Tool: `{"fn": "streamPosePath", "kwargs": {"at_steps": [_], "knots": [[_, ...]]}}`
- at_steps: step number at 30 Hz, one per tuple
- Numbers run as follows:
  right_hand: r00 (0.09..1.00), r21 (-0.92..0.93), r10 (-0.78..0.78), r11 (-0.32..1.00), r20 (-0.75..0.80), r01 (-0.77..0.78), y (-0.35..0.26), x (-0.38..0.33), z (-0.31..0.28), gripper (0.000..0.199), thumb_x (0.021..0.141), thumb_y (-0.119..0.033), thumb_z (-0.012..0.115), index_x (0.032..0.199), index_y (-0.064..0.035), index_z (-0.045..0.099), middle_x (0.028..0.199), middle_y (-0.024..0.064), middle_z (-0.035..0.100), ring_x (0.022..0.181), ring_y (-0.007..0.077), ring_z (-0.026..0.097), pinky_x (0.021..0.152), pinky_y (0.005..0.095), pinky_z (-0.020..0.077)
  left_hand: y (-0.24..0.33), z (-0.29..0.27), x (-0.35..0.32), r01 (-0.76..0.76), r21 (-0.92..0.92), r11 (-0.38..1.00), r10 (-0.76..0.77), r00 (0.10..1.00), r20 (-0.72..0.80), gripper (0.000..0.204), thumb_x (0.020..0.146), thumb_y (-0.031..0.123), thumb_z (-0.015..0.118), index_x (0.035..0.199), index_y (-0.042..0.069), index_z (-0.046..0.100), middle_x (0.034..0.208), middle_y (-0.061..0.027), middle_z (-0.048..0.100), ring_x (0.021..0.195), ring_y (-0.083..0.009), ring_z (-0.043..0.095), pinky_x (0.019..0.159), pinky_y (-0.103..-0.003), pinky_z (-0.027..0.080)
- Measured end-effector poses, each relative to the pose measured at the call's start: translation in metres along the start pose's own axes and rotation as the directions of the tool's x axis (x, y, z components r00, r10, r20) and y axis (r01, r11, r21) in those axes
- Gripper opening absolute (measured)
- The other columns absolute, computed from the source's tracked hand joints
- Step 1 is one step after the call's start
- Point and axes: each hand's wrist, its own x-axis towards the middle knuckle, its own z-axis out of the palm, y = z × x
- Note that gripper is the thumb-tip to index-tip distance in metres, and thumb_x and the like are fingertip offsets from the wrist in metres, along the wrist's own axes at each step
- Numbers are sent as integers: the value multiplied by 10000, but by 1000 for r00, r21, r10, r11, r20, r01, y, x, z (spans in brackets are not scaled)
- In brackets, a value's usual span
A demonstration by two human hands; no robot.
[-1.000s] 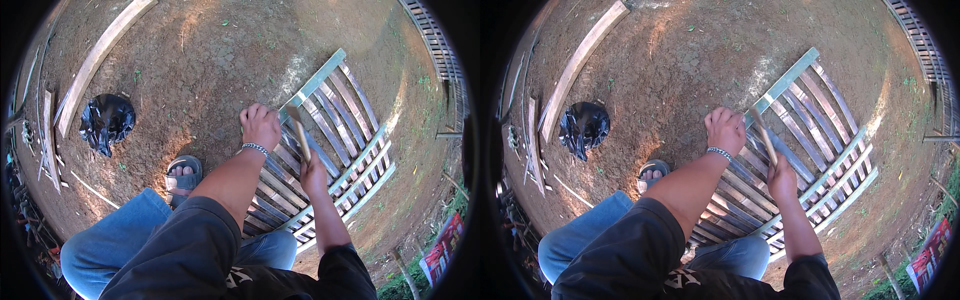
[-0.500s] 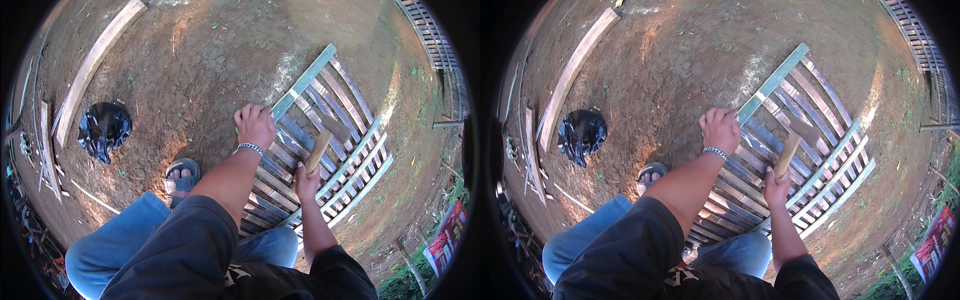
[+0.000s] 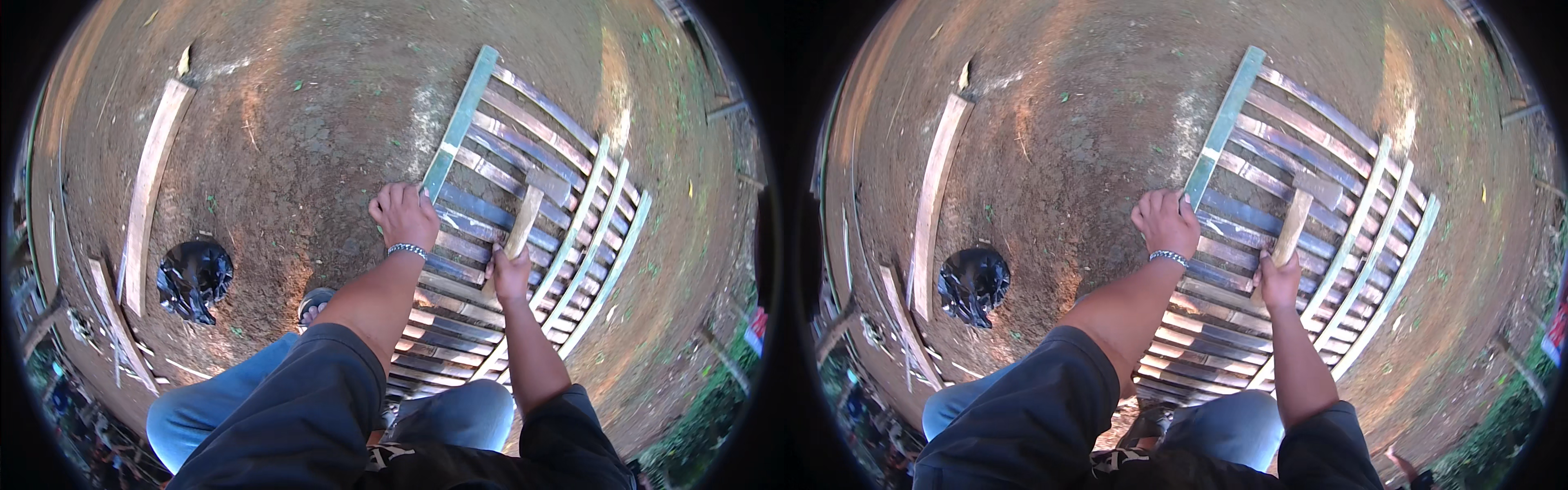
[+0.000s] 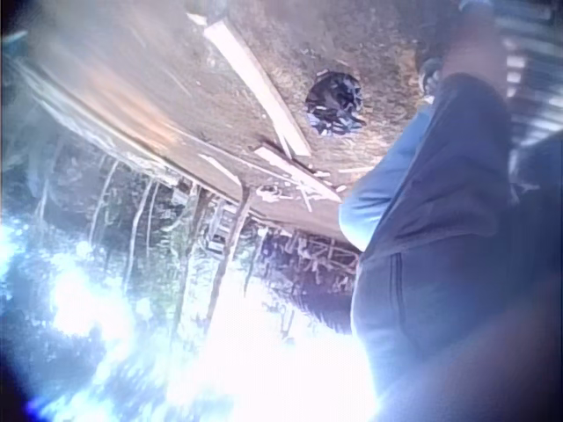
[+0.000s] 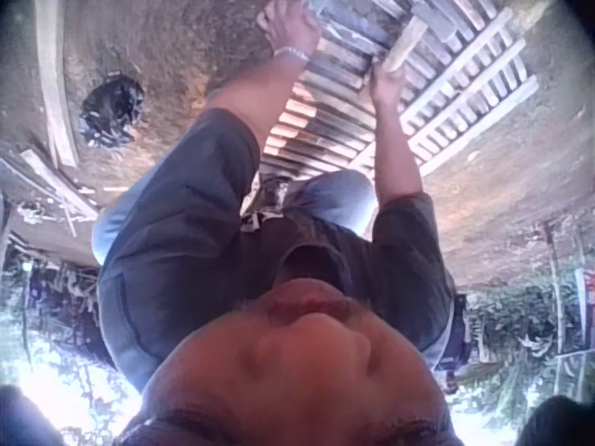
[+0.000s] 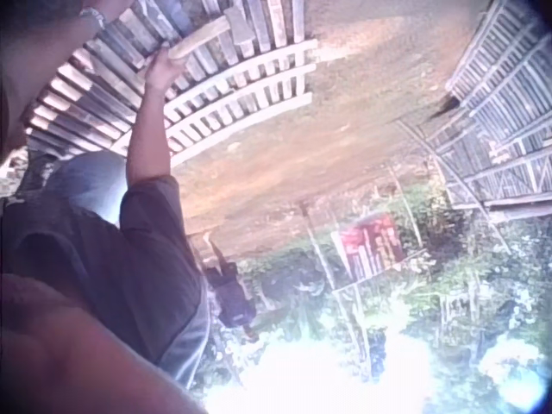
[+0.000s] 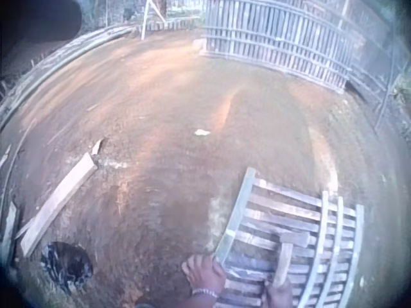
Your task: The person hammers nails into a wooden slat structure using a hammer. They repeatedly pick up nails from a black plastic bag and secure the slats to the frame.
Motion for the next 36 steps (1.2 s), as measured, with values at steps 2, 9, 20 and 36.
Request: {"fn": "streamPosePath", "kwargs": {"at_steps": [2, 9, 20, 36], "knots": [[1000, 35, -10, 999, -16, 10, 6, 4, -1, 298, 953, -44, 660, 1185, 53, 500, 787, 91, 641, 487, 141, 570, 444, 299, 471, 0, 0, 0, -23, 7, 1000, 23, 1000, -20, 204, 882, 196, 623, 1041, 104, 712, 1122, -66, 654, 1192, -280, 526, 1058, -501, 306], [990, -187, 5, 982, -141, -32, -26, -11, 14, 309, 936, -177, 696, 1135, 29, 580, 738, 98, 674, 571, 158, 670, 517, 312, 511, -10, -32, -8, -93, 44, 995, 92, 996, 22, 285, 910, 224, 658, 1161, 106, 726, 1225, -99, 631, 1201, -288, 534, 1075, -507, 308], [899, -290, 237, 890, -368, -353, 47, -449, -21, 399, 806, -149, 719, 1176, -12, 660, 846, 175, 714, 757, 279, 724, 702, 427, 566, -204, -477, -116, -271, 517, 812, -267, 616, 742, 488, 740, 28, 703, 1228, 28, 679, 1269, -283, 620, 1219, -422, 585, 1069, -447, 482], [545, -345, 732, 429, -408, -835, -6, -636, -74, 280, 816, 6, 655, 1084, -17, 580, 731, 150, 614, 512, 262, 662, 440, 402, 552, -206, -479, 26, -445, 611, 654, -155, 712, 685, 936, 810, 254, 804, 1602, 280, 304, 1685, -148, 200, 1555, -364, 204, 1233, -555, 253]]}}
